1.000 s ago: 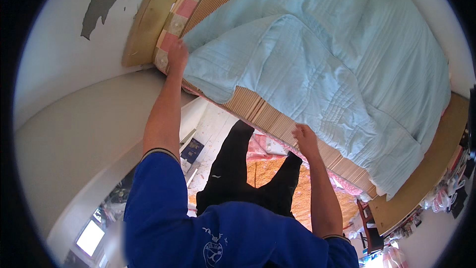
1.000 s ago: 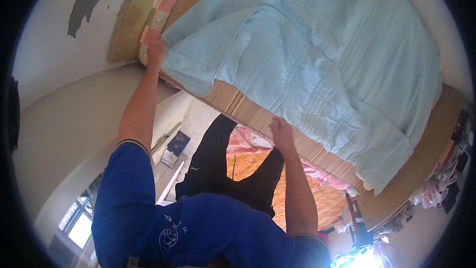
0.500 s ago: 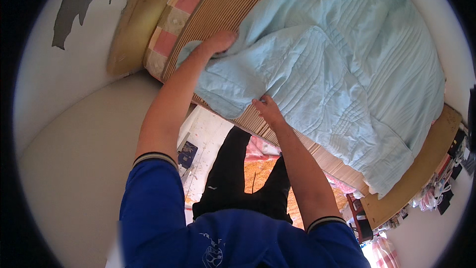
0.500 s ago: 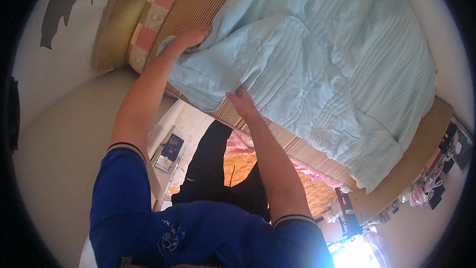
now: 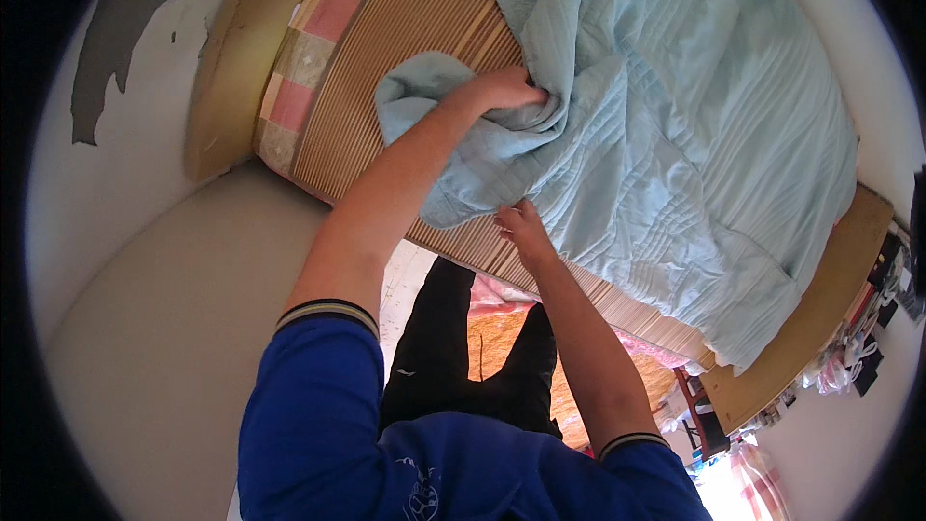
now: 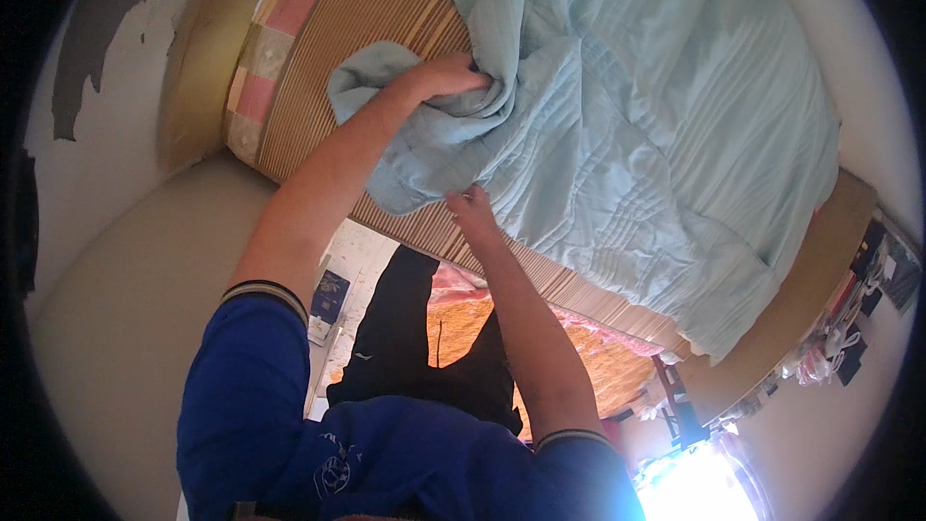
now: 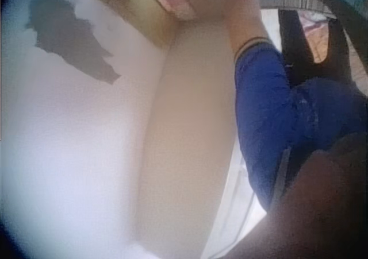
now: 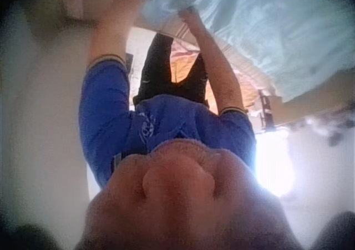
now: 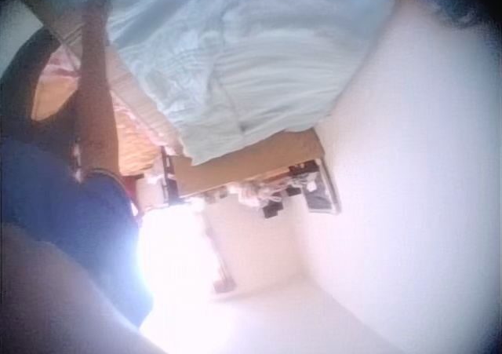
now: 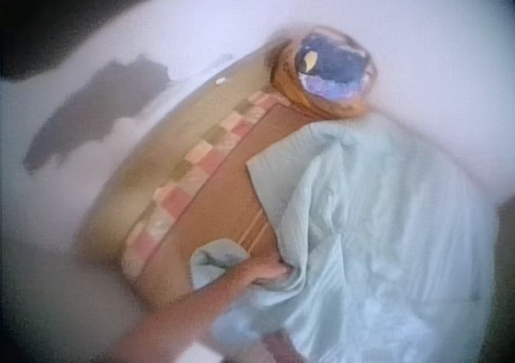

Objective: The person spreads a light blue quilt over a bed, then folds it neatly in several steps. They also handle a white pillow and a patterned pillow, placing them aside before completing the fold.

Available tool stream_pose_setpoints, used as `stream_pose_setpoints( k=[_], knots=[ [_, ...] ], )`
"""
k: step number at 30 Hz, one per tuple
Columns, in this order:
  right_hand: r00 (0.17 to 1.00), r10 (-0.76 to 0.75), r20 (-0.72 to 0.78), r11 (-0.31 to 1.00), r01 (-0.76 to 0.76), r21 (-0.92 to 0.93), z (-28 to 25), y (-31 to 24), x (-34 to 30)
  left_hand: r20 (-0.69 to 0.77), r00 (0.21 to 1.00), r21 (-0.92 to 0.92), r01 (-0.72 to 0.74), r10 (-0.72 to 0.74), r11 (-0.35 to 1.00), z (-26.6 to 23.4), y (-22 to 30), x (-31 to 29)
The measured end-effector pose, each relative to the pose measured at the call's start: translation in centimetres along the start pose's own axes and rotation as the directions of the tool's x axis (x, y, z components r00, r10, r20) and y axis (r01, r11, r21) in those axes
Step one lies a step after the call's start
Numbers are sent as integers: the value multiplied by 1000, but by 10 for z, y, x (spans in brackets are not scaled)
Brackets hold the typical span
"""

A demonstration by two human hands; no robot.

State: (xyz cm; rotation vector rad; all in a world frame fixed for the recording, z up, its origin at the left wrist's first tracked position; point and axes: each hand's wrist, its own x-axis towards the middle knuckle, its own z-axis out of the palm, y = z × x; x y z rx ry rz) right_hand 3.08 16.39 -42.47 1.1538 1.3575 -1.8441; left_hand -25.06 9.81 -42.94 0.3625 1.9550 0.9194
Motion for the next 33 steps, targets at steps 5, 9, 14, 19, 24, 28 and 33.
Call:
stream_pose_setpoints(
  k=[5,9,14,19,24,28,33],
  knots=[
    [994,-101,-33,984,95,-152,35,10,18,-241,909,-826,-8,-340,564,-7,-46,52],
    [974,-164,-154,954,117,-274,20,21,44,-312,894,-721,-2,-322,693,4,-7,67],
    [971,-164,-176,955,112,-275,-7,13,24,-70,963,-865,72,-262,497,-6,25,42],
    [936,-288,-204,925,218,-311,-52,18,-26,-286,958,-682,-200,-4,703,-89,-43,31],
    [959,-232,-162,958,196,-211,-54,-5,-56,-818,563,168,38,118,985,-241,10,18],
    [909,-417,32,808,386,-446,5,-30,-52,-910,267,331,9,317,943,-282,8,-13],
    [894,-419,-159,843,318,-435,34,-47,-40,-671,742,438,404,-7,803,-212,-123,-59]
  ],
)
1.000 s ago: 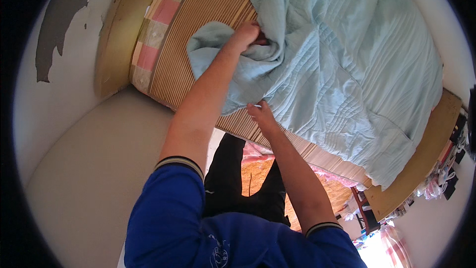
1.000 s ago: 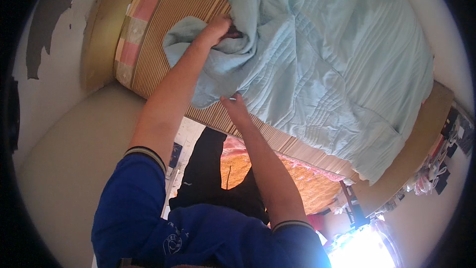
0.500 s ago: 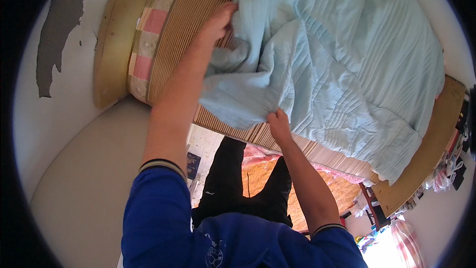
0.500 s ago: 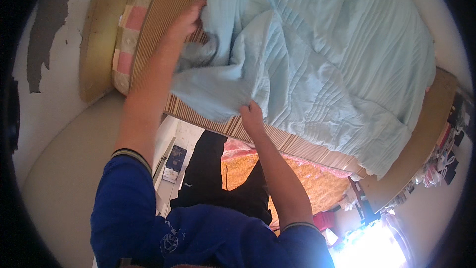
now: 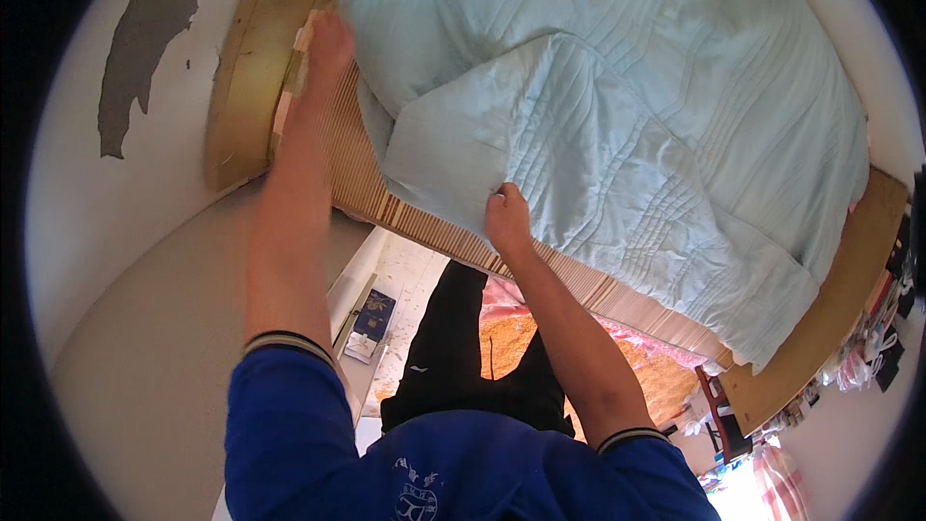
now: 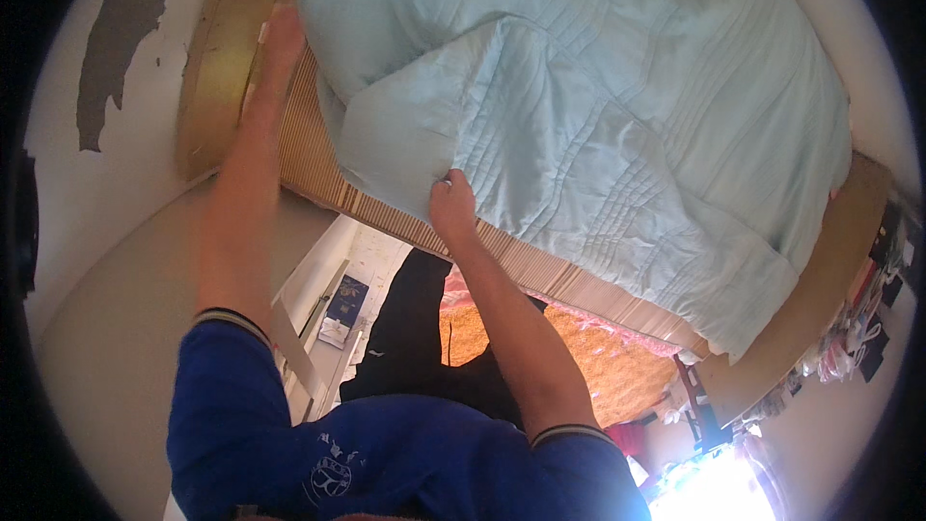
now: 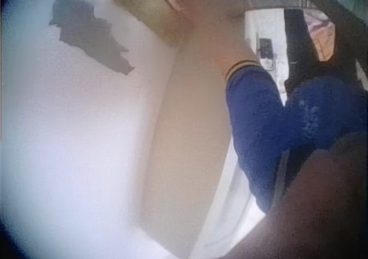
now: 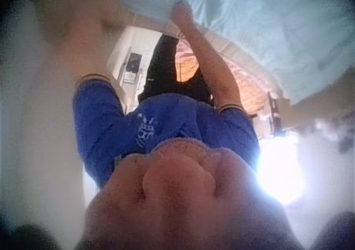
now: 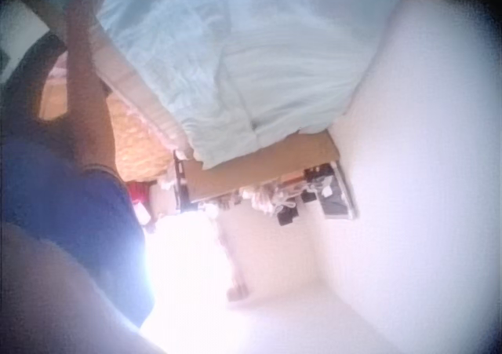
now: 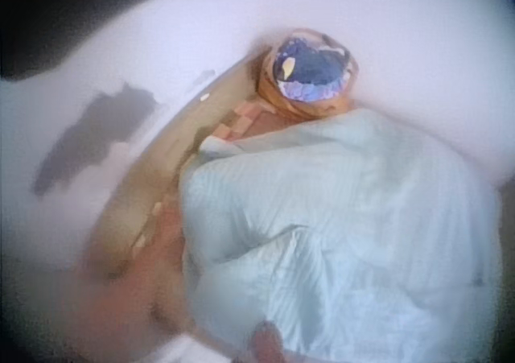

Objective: The person spreads a light blue quilt over a bed, then folds it neatly in several steps. They also handle a white pillow and a patterned pillow, placing them aside before completing the fold.

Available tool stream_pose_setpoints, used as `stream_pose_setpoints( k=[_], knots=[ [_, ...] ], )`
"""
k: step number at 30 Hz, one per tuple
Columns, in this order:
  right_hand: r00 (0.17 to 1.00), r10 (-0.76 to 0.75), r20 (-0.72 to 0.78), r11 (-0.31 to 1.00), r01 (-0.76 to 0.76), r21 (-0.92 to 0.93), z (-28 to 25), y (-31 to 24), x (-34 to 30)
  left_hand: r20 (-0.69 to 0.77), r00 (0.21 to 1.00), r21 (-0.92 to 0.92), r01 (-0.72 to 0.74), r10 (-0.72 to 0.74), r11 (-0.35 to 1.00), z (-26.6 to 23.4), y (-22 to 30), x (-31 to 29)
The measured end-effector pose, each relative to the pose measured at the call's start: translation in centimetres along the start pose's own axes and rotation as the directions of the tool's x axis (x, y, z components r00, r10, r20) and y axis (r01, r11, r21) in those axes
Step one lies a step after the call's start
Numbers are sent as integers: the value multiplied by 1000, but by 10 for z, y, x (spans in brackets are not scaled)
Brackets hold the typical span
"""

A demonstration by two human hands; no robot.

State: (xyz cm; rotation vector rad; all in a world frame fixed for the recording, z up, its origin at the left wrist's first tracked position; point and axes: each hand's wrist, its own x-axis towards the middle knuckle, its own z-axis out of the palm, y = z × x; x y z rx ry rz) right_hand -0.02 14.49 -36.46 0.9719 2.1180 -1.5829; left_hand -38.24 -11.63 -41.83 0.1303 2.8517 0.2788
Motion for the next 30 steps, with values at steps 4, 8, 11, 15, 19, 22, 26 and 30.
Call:
stream_pose_setpoints(
  k=[4,8,11,15,19,22,26,30],
  knots=[
    [990,122,72,993,-122,-11,-51,-10,-5,-16,930,-323,343,-367,882,92,18,-161],
    [951,129,282,977,-171,128,-89,-24,-17,174,920,-354,392,-352,849,106,40,-210],
    [939,82,333,911,-206,358,-104,-64,-31,168,925,-429,381,-342,819,97,32,-219],
    [934,-109,341,880,-69,470,-105,-142,-42,-193,733,-429,535,-652,728,60,-121,-255],
    [909,-266,321,946,182,269,-92,-227,-17,232,469,-937,344,-852,-65,-15,-113,-254],
    [858,-409,311,877,276,394,-54,-293,-5,161,432,-984,136,-888,-112,-54,-94,-267],
    [747,-636,193,764,573,298,1,-361,37,108,379,-983,-96,-919,-155,-89,-202,-280],
    [522,-852,-30,497,826,265,-4,-348,160,53,573,-997,-11,-818,-72,-105,-104,-221]
  ],
)
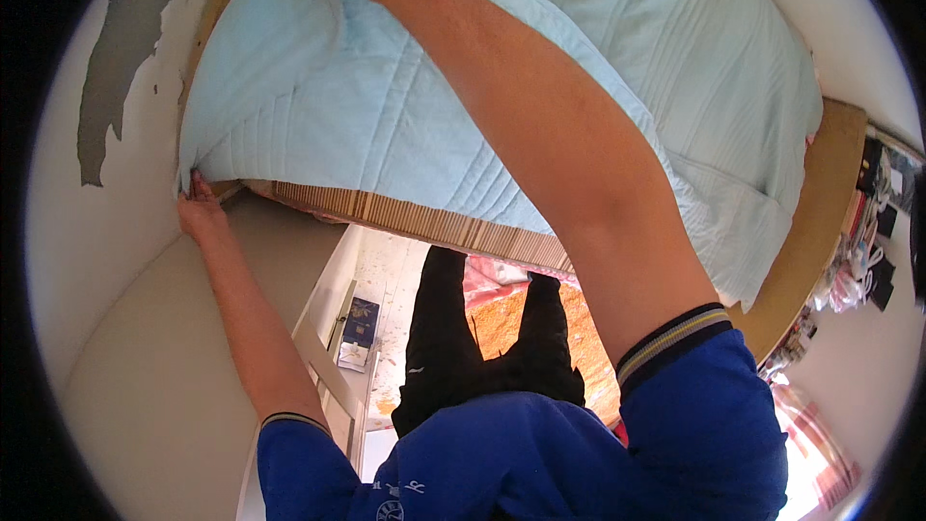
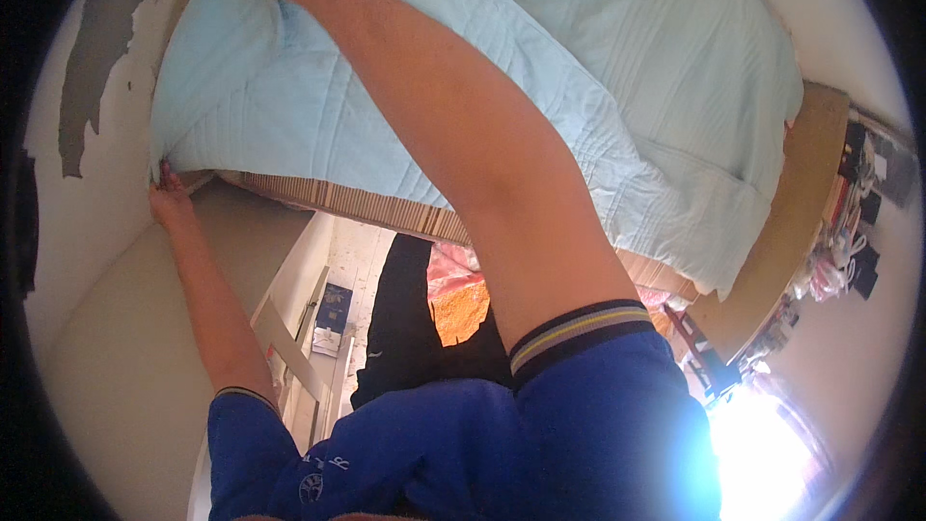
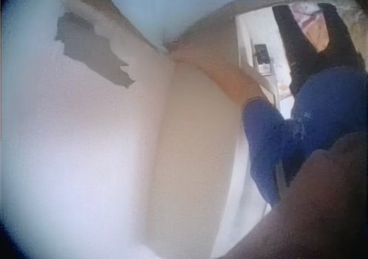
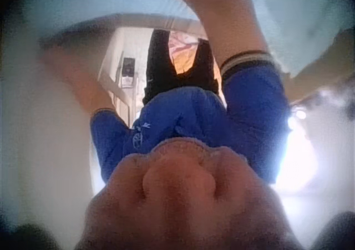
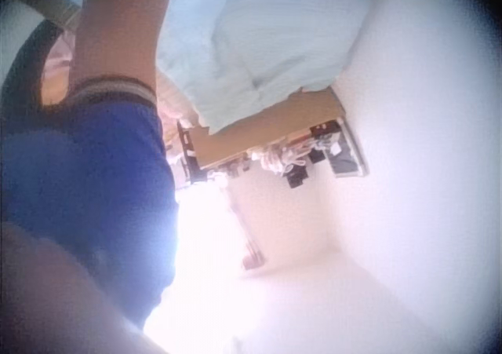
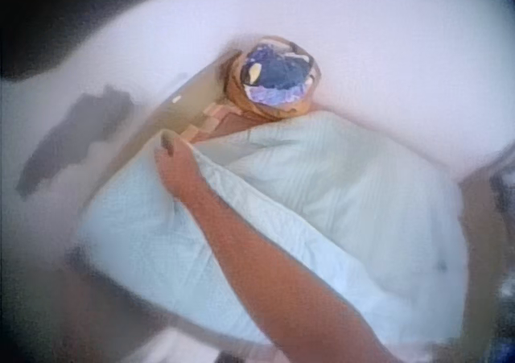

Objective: The person spreads a light blue quilt over a bed, then folds it neatly in several steps. They also handle a white pillow and a patterned pillow, placing them aside before completing the fold.

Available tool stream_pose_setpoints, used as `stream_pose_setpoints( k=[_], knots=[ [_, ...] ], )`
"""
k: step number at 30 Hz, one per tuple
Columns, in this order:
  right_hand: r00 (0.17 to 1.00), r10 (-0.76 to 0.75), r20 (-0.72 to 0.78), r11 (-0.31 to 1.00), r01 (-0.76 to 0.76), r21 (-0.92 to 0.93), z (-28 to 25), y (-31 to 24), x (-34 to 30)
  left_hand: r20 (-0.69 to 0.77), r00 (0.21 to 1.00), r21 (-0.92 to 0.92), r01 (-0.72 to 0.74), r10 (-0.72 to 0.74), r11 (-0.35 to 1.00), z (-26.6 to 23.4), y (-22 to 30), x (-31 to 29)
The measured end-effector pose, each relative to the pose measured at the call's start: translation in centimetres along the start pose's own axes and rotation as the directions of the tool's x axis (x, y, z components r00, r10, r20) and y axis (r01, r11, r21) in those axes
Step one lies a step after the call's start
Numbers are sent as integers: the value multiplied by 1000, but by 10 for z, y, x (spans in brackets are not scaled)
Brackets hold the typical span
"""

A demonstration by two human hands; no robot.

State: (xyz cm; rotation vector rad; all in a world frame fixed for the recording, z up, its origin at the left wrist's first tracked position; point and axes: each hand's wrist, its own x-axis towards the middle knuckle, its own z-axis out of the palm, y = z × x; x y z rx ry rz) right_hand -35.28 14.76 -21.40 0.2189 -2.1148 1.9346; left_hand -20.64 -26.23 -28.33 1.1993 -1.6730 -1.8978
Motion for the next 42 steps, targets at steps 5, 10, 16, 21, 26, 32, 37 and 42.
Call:
stream_pose_setpoints(
  k=[5,10,16,21,26,32,37,42],
  knots=[
    [982,158,-99,894,-185,-407,-47,49,-143,115,983,265,105,-140,958,-5,-46,-10],
    [753,618,-228,695,-658,-291,-128,39,-398,434,897,550,-186,-88,815,-28,-145,-25],
    [314,738,-597,181,-945,-274,-282,-20,-621,711,682,678,-600,-172,424,46,-232,-46],
    [203,728,-655,42,-967,-253,-385,-58,-655,848,530,516,-808,32,-284,49,-260,-63],
    [370,601,-708,-28,-876,-482,-519,-15,-691,957,203,246,-945,-205,216,180,-274,-300],
    [644,520,-560,134,-710,-692,-597,90,-573,972,217,217,-976,-85,-12,306,-321,-354],
    [482,654,-583,-37,-750,-661,-621,117,-570,967,165,123,-970,-194,-212,312,-329,-375],
    [488,656,-576,-107,-695,-711,-656,105,-588,975,210,208,-978,-78,-35,310,-292,-407]
  ],
)
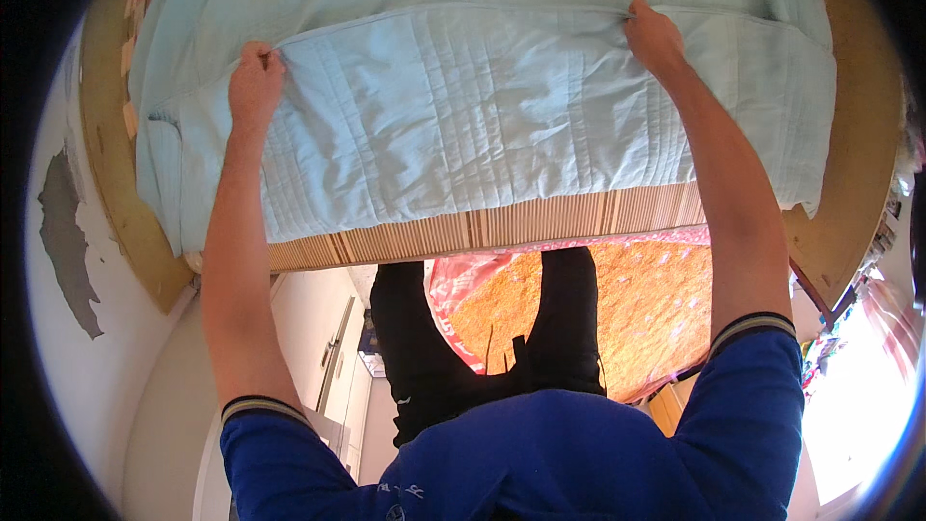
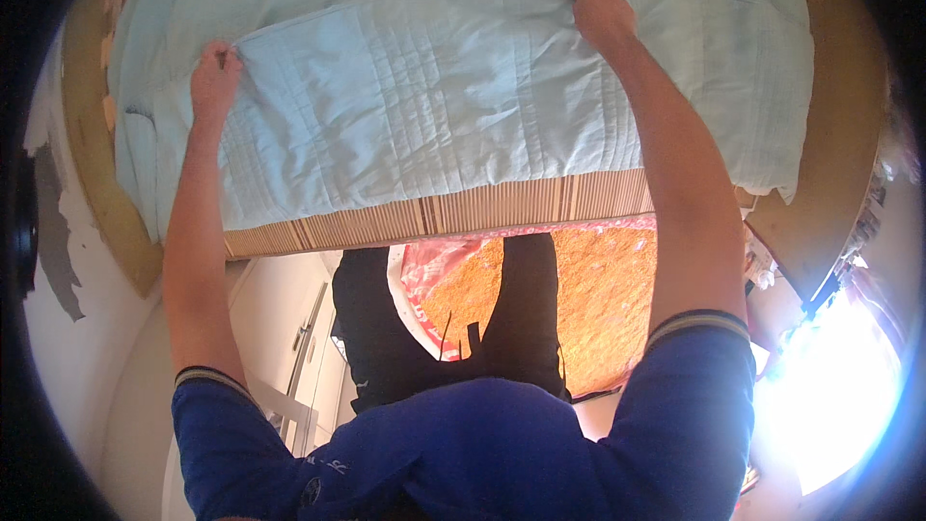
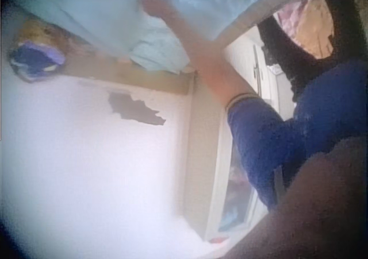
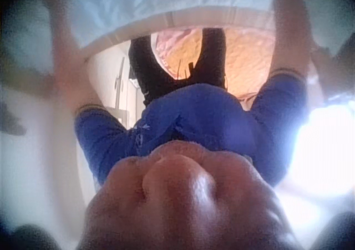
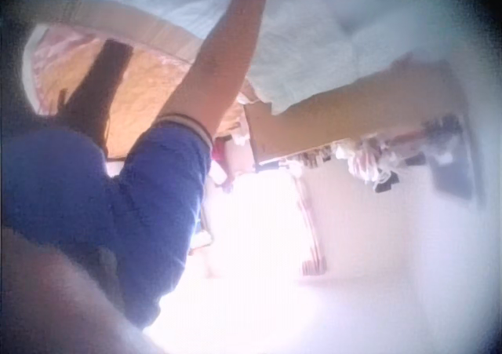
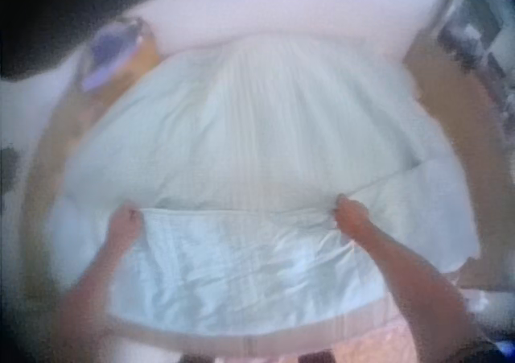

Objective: The person spreads a light blue quilt over a bed, then folds it neatly in several steps. They also handle a white pillow and a patterned pillow, placing them aside before completing the fold.

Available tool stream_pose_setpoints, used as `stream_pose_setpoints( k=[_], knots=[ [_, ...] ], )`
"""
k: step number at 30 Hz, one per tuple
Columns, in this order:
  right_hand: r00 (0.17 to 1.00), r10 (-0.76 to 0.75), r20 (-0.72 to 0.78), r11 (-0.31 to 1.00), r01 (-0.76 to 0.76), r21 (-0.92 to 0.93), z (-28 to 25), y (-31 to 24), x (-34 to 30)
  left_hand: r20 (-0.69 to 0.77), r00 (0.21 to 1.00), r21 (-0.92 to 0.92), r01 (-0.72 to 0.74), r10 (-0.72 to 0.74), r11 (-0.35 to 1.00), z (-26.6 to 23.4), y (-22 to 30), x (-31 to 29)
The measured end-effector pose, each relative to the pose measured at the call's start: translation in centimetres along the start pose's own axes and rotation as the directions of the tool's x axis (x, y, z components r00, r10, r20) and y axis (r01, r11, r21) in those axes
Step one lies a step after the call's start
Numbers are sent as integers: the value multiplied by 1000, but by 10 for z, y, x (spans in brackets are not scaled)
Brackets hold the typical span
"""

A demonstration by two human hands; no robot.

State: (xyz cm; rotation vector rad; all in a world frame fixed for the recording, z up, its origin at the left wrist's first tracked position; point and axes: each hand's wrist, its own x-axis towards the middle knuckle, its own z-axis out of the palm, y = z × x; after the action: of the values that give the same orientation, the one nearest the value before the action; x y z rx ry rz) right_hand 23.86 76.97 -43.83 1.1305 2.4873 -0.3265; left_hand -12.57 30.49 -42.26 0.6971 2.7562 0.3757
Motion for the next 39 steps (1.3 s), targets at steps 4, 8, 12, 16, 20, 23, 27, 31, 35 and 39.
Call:
stream_pose_setpoints(
  k=[4,8,12,16,20,23,27,31,35,39],
  knots=[
    [948,-45,-315,975,110,192,-34,18,18,-214,977,-78,8,-24,997,-44,16,24],
    [822,-253,-510,965,176,-194,-32,54,91,-200,979,-163,-3,-30,987,-26,45,73],
    [785,-136,-604,986,167,-5,12,-12,53,-220,950,42,-216,220,976,32,44,12],
    [880,-207,-427,945,293,145,19,34,-78,42,870,-152,-480,491,864,66,78,-153],
    [926,129,-354,948,-11,317,71,169,-202,313,836,-137,-431,451,892,81,114,-254],
    [742,659,-121,686,-527,501,62,272,-257,287,851,-38,-448,439,893,97,133,-256],
    [546,818,-181,567,-709,418,14,384,-266,249,872,111,-458,422,882,121,141,-232],
    [342,926,-162,378,-813,443,-4,509,-232,358,836,159,-494,416,855,126,140,-210],
    [289,930,228,-66,-479,876,-10,511,-186,452,831,252,-467,324,847,95,112,-218],
    [493,866,84,293,-637,713,-7,599,-211,506,807,292,-492,304,820,63,126,-218]
  ],
)
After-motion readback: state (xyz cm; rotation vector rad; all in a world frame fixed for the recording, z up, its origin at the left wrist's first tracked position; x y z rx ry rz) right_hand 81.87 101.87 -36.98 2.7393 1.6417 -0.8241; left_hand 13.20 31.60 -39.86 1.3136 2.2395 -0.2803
